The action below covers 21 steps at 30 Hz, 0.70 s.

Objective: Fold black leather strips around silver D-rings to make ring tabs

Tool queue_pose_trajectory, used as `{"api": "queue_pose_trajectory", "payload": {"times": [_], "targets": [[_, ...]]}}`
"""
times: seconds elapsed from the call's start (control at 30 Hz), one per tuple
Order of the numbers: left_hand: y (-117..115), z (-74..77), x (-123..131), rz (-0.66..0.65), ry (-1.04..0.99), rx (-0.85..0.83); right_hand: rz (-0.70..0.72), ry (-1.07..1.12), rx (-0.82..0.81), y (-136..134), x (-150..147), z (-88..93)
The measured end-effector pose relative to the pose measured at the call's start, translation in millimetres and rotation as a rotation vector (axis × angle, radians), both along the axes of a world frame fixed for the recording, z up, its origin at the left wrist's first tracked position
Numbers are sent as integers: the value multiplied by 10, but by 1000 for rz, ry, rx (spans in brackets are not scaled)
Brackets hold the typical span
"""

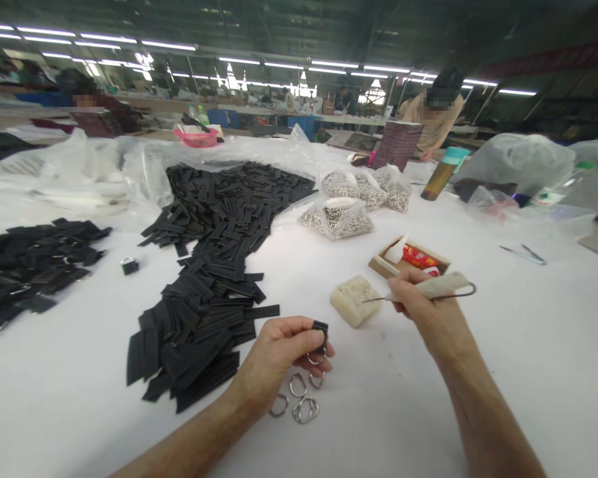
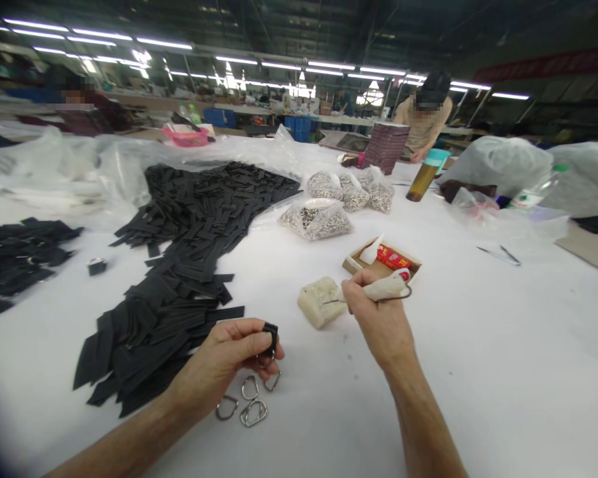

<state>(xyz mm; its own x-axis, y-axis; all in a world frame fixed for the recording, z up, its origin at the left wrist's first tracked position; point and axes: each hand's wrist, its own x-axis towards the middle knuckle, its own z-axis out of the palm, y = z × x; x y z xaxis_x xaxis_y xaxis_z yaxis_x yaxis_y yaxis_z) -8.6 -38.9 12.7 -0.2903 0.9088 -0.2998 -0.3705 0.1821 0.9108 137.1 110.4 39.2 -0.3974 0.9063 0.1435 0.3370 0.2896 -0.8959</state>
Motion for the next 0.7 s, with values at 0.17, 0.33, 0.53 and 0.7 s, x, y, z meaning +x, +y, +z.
{"api": "queue_pose_trajectory", "payload": {"times": [0.17,0.33,0.53,0.7], "targets": [[-10,5,15,-40,22,23,162,323,-273,81,78,18],[2,12,26,-59,20,4,374,488,-463,-28,38,44],[0,34,31,-82,27,-14,415,457,-510,-179,-41,54],[-6,88,59,-119,43,-46,434,378,-460,-203,-69,31]]}}
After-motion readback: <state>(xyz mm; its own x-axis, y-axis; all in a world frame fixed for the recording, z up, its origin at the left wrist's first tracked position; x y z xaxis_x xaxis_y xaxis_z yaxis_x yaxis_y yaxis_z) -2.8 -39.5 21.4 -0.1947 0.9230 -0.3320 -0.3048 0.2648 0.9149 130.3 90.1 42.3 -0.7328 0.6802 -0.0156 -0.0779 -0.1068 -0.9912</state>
